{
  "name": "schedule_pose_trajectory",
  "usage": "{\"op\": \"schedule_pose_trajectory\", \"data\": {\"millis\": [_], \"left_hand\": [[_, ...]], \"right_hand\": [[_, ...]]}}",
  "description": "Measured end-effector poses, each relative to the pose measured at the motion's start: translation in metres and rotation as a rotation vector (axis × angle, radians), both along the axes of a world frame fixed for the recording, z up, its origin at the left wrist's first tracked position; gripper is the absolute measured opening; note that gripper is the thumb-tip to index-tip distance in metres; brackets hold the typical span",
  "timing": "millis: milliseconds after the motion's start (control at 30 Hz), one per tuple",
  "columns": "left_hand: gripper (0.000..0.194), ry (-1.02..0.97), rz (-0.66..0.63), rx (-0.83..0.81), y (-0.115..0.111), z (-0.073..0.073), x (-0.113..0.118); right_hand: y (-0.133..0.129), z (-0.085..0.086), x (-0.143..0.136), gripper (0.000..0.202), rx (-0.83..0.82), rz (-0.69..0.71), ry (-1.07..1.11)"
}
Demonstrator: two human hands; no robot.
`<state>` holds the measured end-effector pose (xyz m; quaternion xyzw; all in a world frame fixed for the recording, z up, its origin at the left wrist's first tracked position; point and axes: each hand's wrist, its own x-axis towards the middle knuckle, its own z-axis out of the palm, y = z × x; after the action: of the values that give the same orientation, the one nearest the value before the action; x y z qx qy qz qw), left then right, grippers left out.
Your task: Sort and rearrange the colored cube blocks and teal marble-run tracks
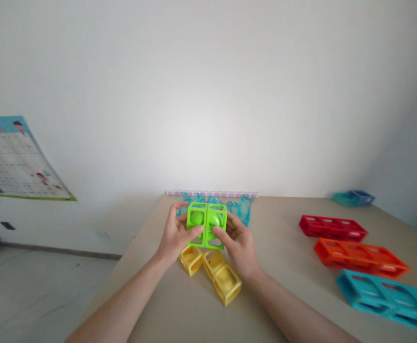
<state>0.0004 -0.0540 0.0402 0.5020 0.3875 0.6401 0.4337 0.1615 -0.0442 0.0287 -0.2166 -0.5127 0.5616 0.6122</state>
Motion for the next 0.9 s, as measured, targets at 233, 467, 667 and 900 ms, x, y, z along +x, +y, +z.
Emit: {"op": "schedule_pose_trajectory", "data": {"millis": [233, 467, 667, 900], "left_hand": [[0.068, 0.146, 0.0, 0.049, -0.0035, 0.0041, -0.0001], [0.07, 0.194, 0.039, 0.116, -0.0077, 0.0083, 0.0011], [0.072, 0.172, 0.0, 0.113, -0.0058, 0.0062, -0.0006], [0.087, 0.191, -0.137, 0.087, -0.0059, 0.0002, -0.0008]], "right_hand": [[-0.0011, -0.0034, 0.0018, 0.048, 0.036, 0.015, -0.048], [0.0012, -0.0032, 0.0017, 0.05, 0.059, 0.02, -0.071], [-0.0001, -0.0049, 0.0011, 0.05, 0.068, 0.029, -0.066], [0.0069, 0.0011, 0.0096, 0.041, 0.016, -0.065, -0.026]]}}
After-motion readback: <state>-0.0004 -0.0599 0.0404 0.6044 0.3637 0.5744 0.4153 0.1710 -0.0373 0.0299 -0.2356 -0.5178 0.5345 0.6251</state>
